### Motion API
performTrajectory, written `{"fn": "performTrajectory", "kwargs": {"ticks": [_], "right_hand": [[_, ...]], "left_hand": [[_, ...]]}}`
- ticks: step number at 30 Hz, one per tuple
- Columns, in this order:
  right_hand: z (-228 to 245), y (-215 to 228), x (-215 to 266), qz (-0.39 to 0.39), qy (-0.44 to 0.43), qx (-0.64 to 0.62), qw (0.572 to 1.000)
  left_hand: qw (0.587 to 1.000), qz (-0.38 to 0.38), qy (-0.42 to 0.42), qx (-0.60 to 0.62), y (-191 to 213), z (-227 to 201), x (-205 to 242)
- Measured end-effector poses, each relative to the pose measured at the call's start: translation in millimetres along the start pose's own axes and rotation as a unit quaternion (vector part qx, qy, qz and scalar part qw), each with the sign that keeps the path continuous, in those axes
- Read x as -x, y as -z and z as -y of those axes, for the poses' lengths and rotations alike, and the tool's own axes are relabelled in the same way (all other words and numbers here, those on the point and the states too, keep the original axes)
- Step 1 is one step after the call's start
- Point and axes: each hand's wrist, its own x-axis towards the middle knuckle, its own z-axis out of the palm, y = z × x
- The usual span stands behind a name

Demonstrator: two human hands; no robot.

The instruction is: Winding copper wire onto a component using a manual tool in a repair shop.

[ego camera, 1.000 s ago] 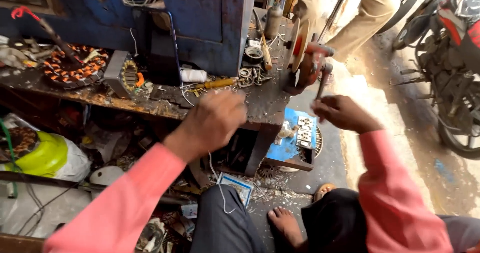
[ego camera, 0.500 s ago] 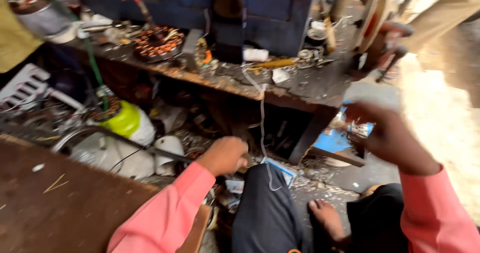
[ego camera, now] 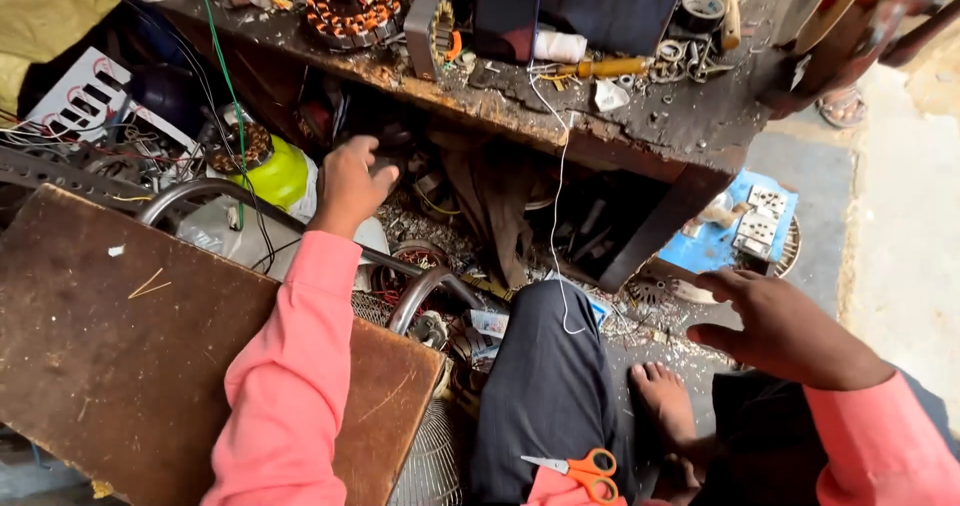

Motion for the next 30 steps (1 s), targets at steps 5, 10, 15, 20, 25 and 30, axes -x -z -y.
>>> {"fn": "performTrajectory", "kwargs": {"ticks": [5,10,15,20,25,30], "right_hand": [[-5.5,2.2,3.1,-0.009,-0.02,0.032,0.999],[1.0,2.2,5.1,0.013,-0.065,0.045,0.997],[0.3,-12.6,0.5,0.038,-0.044,0.053,0.997],[1.7,-11.9,0.4,0.033,-0.03,0.043,0.998],[-0.4,-14.3,2.0,0.033,-0.046,0.068,0.996],[-25.3,-35.6,3.2,0.038,-0.036,0.043,0.998]], "left_hand": [[0.996,-0.022,-0.004,0.089,6.5,-36.4,-2.9],[0.987,0.135,-0.026,0.078,-5.1,-35.3,7.6],[0.906,0.412,-0.021,-0.093,-23.4,-4.0,9.5],[0.943,0.304,0.081,-0.109,12.3,-4.1,4.4],[0.96,0.16,0.213,-0.087,32.2,30.3,-11.9],[0.899,-0.349,0.137,0.228,16.1,124.2,-54.9]]}}
